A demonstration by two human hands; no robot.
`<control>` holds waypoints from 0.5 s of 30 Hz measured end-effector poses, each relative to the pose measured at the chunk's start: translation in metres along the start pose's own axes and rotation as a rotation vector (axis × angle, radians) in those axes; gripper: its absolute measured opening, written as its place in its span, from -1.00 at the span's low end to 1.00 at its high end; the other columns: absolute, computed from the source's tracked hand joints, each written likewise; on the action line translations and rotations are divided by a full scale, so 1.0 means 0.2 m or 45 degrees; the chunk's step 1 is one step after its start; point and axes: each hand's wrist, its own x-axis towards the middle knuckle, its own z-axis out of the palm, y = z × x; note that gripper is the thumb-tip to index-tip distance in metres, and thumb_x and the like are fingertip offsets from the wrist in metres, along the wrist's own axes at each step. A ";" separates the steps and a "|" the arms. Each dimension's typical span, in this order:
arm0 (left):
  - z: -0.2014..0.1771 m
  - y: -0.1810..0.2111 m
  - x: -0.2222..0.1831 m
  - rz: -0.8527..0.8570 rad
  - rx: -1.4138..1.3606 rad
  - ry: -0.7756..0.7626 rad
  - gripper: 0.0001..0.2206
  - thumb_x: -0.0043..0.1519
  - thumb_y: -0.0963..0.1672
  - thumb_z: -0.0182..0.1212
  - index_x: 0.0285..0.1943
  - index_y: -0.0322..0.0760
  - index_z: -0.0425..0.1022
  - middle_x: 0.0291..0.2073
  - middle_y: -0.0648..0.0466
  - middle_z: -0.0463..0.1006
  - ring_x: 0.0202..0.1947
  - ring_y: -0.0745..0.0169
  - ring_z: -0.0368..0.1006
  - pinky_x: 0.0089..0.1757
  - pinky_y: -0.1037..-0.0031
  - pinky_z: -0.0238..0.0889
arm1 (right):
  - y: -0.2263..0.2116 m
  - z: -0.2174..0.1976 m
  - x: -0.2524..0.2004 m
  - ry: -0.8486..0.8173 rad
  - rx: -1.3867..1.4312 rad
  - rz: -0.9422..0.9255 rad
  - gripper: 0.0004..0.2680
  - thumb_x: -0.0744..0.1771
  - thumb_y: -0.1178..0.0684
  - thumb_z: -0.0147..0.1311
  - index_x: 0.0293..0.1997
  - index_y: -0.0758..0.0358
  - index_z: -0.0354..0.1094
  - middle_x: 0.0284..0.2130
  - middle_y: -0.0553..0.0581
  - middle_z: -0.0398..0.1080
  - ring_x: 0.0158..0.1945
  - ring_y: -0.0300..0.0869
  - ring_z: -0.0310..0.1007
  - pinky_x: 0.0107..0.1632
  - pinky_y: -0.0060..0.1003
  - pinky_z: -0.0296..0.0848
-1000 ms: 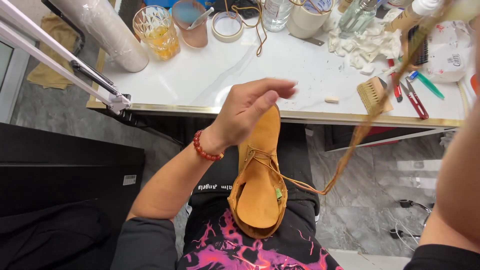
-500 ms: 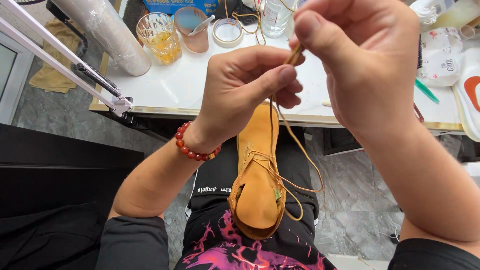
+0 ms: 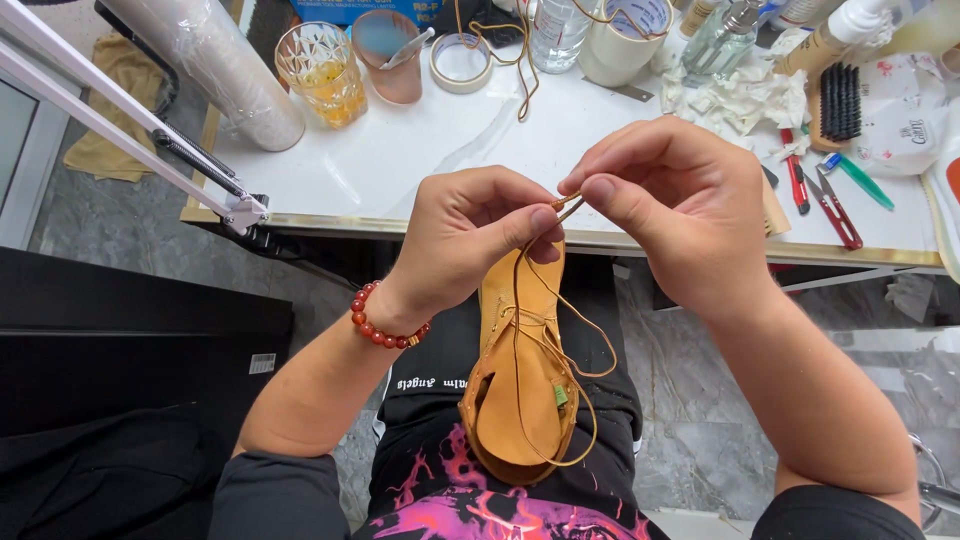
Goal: The recorder laces a tan leather boot with matching leather laces at a workbench.
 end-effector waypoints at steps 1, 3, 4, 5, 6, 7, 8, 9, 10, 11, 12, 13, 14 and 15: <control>0.00 0.01 0.00 0.000 0.000 0.003 -0.85 0.39 -0.21 0.24 0.01 -0.52 0.55 -0.25 -0.01 0.64 -0.23 0.33 0.60 -0.14 0.52 0.52 | -0.01 0.01 0.01 -0.002 0.001 0.001 -0.93 0.43 0.25 0.16 -0.05 0.45 0.38 -0.12 0.20 0.49 -0.04 -0.21 0.52 0.13 -0.33 0.52; -0.01 0.03 -0.01 0.031 0.010 -0.005 -0.85 0.40 -0.20 0.23 0.03 -0.50 0.54 -0.24 -0.01 0.65 -0.21 0.33 0.61 -0.13 0.53 0.53 | -0.03 0.02 0.02 -0.041 0.060 -0.078 -0.93 0.44 0.22 0.17 -0.05 0.42 0.37 -0.11 0.19 0.47 0.00 -0.21 0.51 0.15 -0.35 0.51; -0.01 0.04 -0.01 0.035 0.010 0.000 -0.85 0.40 -0.20 0.23 0.03 -0.50 0.54 -0.24 -0.01 0.65 -0.21 0.33 0.61 -0.13 0.53 0.53 | -0.01 0.02 0.02 -0.048 0.060 -0.078 -0.93 0.44 0.22 0.17 -0.05 0.42 0.37 -0.11 0.19 0.47 0.00 -0.21 0.51 0.15 -0.35 0.51; -0.01 0.04 -0.01 0.045 0.010 -0.002 -0.85 0.41 -0.20 0.23 0.03 -0.50 0.54 -0.23 -0.01 0.65 -0.21 0.34 0.61 -0.12 0.54 0.53 | 0.00 0.02 0.02 -0.045 0.071 -0.096 -0.93 0.45 0.22 0.17 -0.05 0.42 0.37 -0.12 0.19 0.47 -0.01 -0.21 0.51 0.14 -0.35 0.52; -0.02 0.04 -0.01 0.054 0.010 -0.004 -0.85 0.41 -0.20 0.23 0.04 -0.50 0.53 -0.23 -0.01 0.65 -0.21 0.34 0.61 -0.12 0.54 0.53 | 0.01 0.02 0.01 -0.040 0.084 -0.113 -0.93 0.45 0.22 0.17 -0.05 0.42 0.37 -0.13 0.19 0.47 -0.02 -0.21 0.51 0.13 -0.35 0.52; -0.02 0.04 -0.02 0.055 0.011 0.002 -0.85 0.41 -0.20 0.23 0.04 -0.50 0.53 -0.23 -0.01 0.65 -0.21 0.34 0.61 -0.12 0.54 0.53 | 0.01 0.02 0.02 -0.046 0.086 -0.112 -0.93 0.45 0.22 0.17 -0.05 0.42 0.37 -0.13 0.19 0.47 -0.02 -0.21 0.51 0.13 -0.35 0.52; -0.02 0.04 -0.02 0.054 0.018 0.006 -0.85 0.40 -0.20 0.24 0.03 -0.50 0.53 -0.23 -0.01 0.65 -0.22 0.34 0.60 -0.13 0.54 0.53 | 0.02 0.02 0.02 -0.022 0.078 -0.106 -0.93 0.45 0.25 0.18 -0.06 0.45 0.38 -0.14 0.21 0.48 -0.05 -0.19 0.53 0.10 -0.32 0.56; -0.02 0.04 -0.02 0.053 0.026 0.011 -0.85 0.40 -0.21 0.24 0.03 -0.50 0.53 -0.23 -0.02 0.65 -0.23 0.34 0.60 -0.13 0.54 0.53 | 0.03 0.02 0.02 0.001 0.070 -0.100 -0.93 0.45 0.28 0.19 -0.07 0.49 0.38 -0.16 0.23 0.48 -0.08 -0.17 0.55 0.07 -0.30 0.59; -0.02 0.04 -0.03 0.054 0.026 0.013 -0.85 0.40 -0.21 0.24 0.03 -0.50 0.53 -0.23 -0.02 0.65 -0.23 0.34 0.60 -0.13 0.54 0.53 | 0.03 0.02 0.02 -0.001 0.071 -0.100 -0.93 0.45 0.28 0.19 -0.07 0.49 0.38 -0.16 0.23 0.48 -0.08 -0.17 0.55 0.07 -0.30 0.59; -0.03 0.04 -0.03 0.053 0.038 0.027 -0.85 0.40 -0.21 0.24 0.03 -0.51 0.53 -0.23 -0.02 0.65 -0.23 0.34 0.60 -0.14 0.53 0.53 | 0.04 0.02 0.02 0.032 0.068 -0.087 -0.94 0.43 0.30 0.19 -0.08 0.52 0.39 -0.18 0.25 0.49 -0.11 -0.15 0.57 0.03 -0.28 0.62; -0.03 0.04 -0.03 0.053 0.050 0.041 -0.86 0.39 -0.21 0.24 0.02 -0.51 0.53 -0.22 -0.03 0.65 -0.24 0.33 0.60 -0.14 0.53 0.53 | 0.05 0.02 0.02 0.065 0.067 -0.074 -0.94 0.42 0.32 0.20 -0.08 0.54 0.41 -0.19 0.27 0.50 -0.13 -0.12 0.59 -0.01 -0.26 0.65; -0.04 0.04 -0.04 0.053 0.050 0.043 -0.86 0.39 -0.21 0.24 0.02 -0.51 0.53 -0.22 -0.03 0.65 -0.24 0.33 0.60 -0.14 0.53 0.53 | 0.05 0.03 0.02 0.063 0.068 -0.074 -0.94 0.42 0.32 0.20 -0.08 0.54 0.41 -0.19 0.27 0.50 -0.13 -0.12 0.59 -0.01 -0.26 0.65; -0.04 0.04 -0.04 0.064 0.012 0.057 -0.86 0.41 -0.21 0.23 0.02 -0.51 0.52 -0.21 -0.03 0.65 -0.22 0.31 0.61 -0.13 0.51 0.54 | 0.05 0.03 0.02 0.086 0.070 -0.075 -0.94 0.42 0.33 0.20 -0.07 0.55 0.42 -0.20 0.28 0.51 -0.14 -0.11 0.60 -0.02 -0.25 0.66; -0.04 0.03 -0.04 0.074 -0.027 0.072 -0.87 0.42 -0.21 0.22 0.03 -0.50 0.52 -0.20 -0.04 0.64 -0.21 0.29 0.62 -0.12 0.49 0.54 | 0.05 0.03 0.03 0.110 0.072 -0.075 -0.94 0.41 0.34 0.20 -0.06 0.56 0.43 -0.20 0.30 0.52 -0.15 -0.10 0.61 -0.03 -0.24 0.68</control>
